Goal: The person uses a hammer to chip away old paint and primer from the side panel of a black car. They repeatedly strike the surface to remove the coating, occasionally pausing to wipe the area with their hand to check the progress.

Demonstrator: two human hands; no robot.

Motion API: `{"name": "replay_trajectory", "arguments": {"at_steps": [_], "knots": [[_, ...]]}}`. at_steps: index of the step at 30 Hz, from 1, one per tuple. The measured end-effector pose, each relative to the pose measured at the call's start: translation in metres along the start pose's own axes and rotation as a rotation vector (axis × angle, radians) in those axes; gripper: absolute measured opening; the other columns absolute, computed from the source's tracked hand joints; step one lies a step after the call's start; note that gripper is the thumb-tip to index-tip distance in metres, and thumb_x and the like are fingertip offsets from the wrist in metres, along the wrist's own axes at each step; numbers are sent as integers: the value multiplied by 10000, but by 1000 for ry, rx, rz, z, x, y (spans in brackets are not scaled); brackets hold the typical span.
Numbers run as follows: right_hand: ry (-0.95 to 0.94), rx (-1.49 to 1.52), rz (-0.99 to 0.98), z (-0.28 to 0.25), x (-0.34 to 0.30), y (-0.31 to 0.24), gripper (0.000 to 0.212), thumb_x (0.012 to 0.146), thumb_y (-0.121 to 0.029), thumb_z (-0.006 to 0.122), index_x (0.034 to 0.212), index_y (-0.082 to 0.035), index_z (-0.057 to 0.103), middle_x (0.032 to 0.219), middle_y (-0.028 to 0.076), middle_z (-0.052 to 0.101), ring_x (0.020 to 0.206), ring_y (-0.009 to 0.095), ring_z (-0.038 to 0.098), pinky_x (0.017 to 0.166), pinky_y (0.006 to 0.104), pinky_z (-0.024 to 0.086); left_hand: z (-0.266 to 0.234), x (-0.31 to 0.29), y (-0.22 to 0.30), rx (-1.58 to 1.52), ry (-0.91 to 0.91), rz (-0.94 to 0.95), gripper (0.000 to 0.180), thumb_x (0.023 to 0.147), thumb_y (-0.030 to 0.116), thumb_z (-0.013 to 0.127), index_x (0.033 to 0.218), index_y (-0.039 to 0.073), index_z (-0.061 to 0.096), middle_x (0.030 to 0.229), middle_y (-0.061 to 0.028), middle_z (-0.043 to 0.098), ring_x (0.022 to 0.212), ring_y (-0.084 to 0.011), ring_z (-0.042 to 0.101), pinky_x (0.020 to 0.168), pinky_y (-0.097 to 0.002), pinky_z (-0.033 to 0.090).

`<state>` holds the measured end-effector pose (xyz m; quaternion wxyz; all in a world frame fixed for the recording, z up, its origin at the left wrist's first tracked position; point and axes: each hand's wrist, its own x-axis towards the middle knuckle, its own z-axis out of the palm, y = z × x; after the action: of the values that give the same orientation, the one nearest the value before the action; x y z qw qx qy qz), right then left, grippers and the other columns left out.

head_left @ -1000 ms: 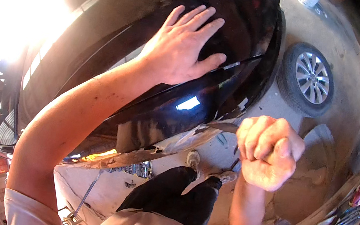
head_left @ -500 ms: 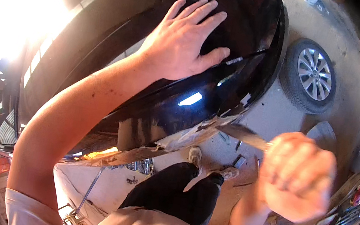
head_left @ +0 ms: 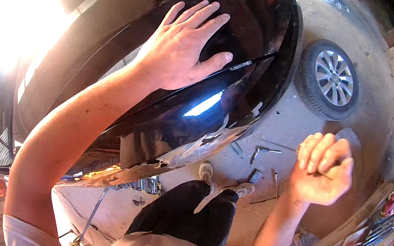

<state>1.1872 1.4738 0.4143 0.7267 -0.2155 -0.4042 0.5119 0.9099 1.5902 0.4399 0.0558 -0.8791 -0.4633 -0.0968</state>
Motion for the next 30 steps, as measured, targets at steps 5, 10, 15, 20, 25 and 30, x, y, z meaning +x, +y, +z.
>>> {"name": "replay_trajectory", "arguments": {"at_steps": [5, 10, 15, 20, 25, 30], "knots": [[-62, -567, 207, -3, -62, 30, 407, 870, -364, 678, 629, -104, 478, 557, -1, 465, 477, 113, 450, 429, 278, 350, -6, 3, 1, 11, -33, 6, 660, 958, 455, 530, 1483, 74, 407, 1542, -210, 360, 1461, -352, 295, 1208, -533, 167], [-592, -555, -166, 56, -48, 42, 508, 735, -457, 827, 645, -118, 460, 585, 6, 468, 482, 156, 518, 453, 321, 446, -11, 8, -1, 15, -105, -8, 663, 954, 426, 526, 1504, 87, 382, 1558, -196, 346, 1467, -360, 284, 1206, -530, 145], [-604, -480, -298, 75, -51, 51, 387, 811, -358, 734, 652, -102, 491, 569, 13, 468, 498, 182, 563, 452, 329, 466, -15, 13, 4, -14, -139, -33, 671, 911, 395, 567, 1483, 80, 414, 1539, -203, 374, 1452, -373, 307, 1196, -537, 179], [-519, -243, -261, 97, -40, 33, 273, 780, -211, 655, 603, -94, 484, 557, 43, 480, 475, 217, 579, 411, 367, 463, -18, 12, 7, -42, -195, -104, 768, 884, 526, 527, 1499, 85, 394, 1568, -190, 333, 1470, -378, 267, 1202, -534, 139], [-340, -329, -106, 59, -23, 68, 285, 804, -205, 663, 604, -106, 485, 564, 39, 493, 468, 231, 570, 410, 368, 445, -16, 19, 12, -49, -222, -127, 801, 907, 577, 489, 1499, 50, 381, 1567, -223, 317, 1469, -396, 255, 1197, -517, 146], [-327, -81, -136, 73, -13, 26, 287, 846, -203, 668, 636, -106, 498, 557, 49, 483, 497, 235, 576, 487, 379, 473, -17, 18, 13, -66, -241, -158, 814, 905, 589, 480, 1496, 37, 385, 1570, -223, 313, 1469, -402, 248, 1197, -513, 145]]}}
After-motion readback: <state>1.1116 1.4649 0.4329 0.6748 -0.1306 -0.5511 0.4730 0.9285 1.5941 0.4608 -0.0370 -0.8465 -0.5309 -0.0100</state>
